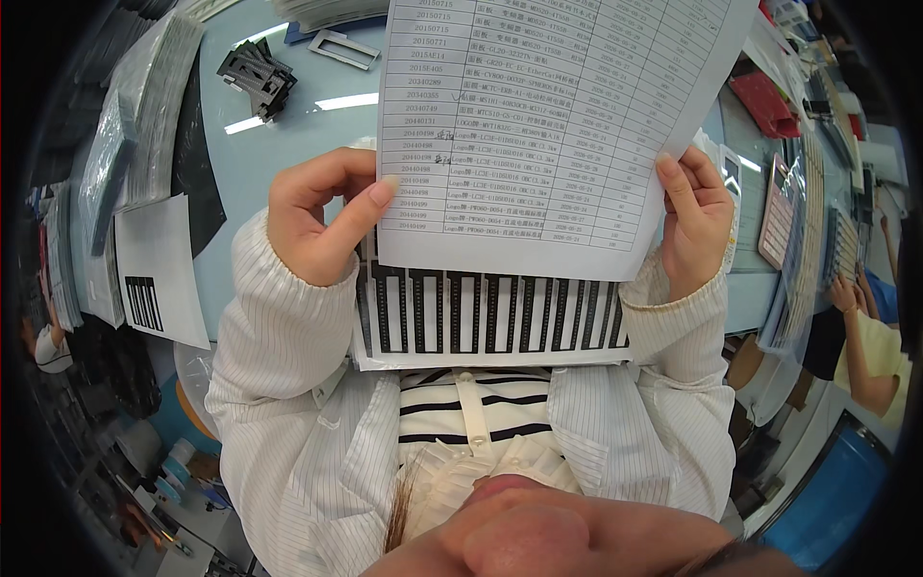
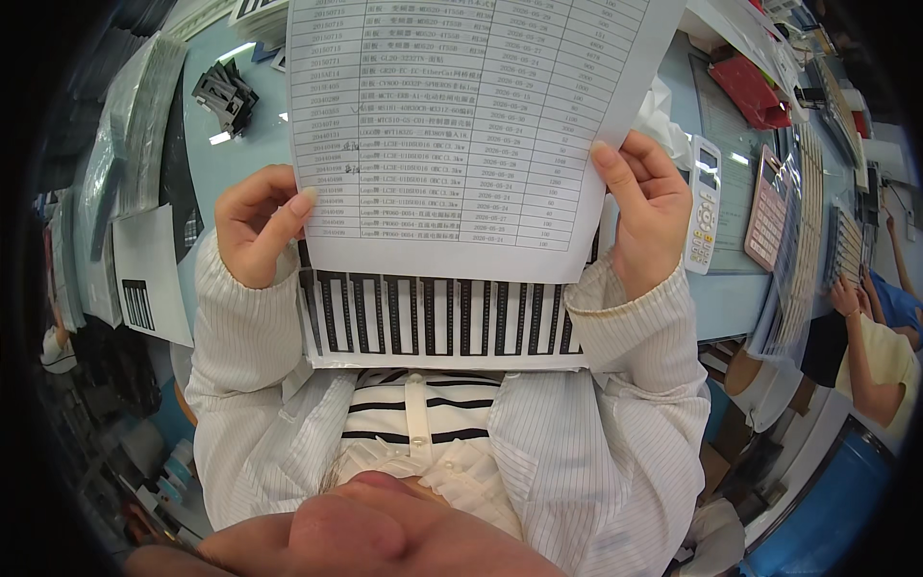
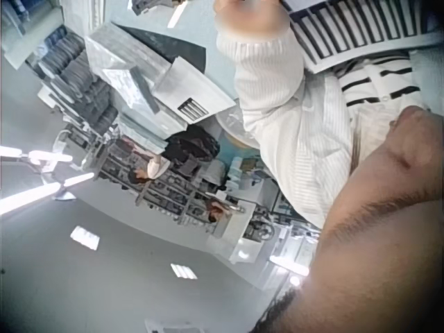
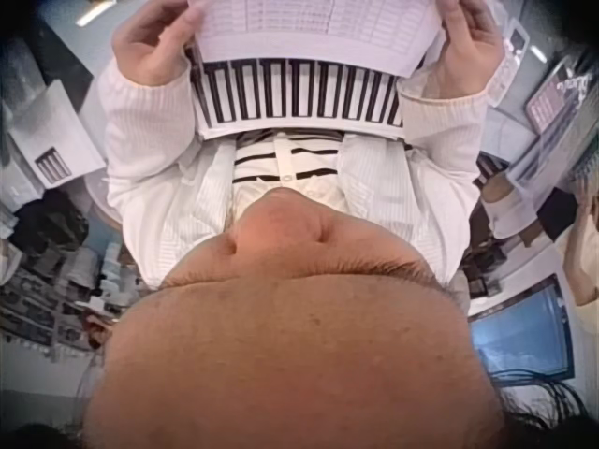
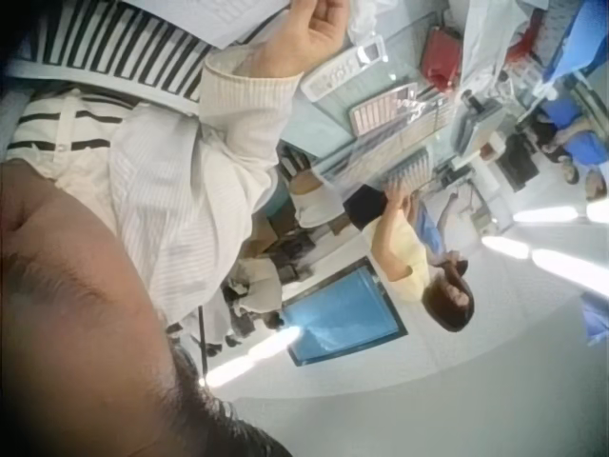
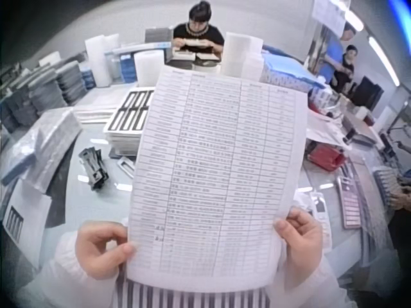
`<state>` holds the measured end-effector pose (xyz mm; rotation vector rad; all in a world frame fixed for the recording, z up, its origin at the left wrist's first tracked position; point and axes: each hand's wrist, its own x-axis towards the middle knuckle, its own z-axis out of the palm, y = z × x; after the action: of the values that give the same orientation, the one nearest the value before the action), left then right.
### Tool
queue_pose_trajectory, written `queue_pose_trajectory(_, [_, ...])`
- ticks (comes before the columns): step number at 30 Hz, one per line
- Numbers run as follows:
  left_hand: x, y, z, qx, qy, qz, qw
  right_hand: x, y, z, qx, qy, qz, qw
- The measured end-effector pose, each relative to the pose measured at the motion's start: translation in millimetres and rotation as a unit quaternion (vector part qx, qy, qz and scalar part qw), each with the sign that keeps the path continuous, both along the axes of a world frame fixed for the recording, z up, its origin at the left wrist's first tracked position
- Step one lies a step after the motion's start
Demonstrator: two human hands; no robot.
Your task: Verifying electronic components on a sheet against a printed checklist at a workbench.
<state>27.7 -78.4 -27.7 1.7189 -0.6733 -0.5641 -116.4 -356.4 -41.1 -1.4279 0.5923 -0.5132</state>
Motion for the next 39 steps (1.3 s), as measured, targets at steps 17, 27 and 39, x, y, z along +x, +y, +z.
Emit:
queue_pose_trajectory(17, [0.4,0.6,-0.5,0.001,-0.01,-0.004,1.0,0.0,-0.7,-1.9,0.006,-0.008,0.004,1.0])
queue_pose_trajectory(27, [1.1,0.2,-2.1,-0.004,-0.032,-0.009,0.999,-0.4,-1.2,-1.6,0.005,-0.011,0.006,1.0])
queue_pose_trajectory(39, [0.4,-0.3,-1.5,-0.01,-0.025,-0.007,1.0,-0.8,-2.5,-2.0,0.004,-0.01,0.011,1.0])
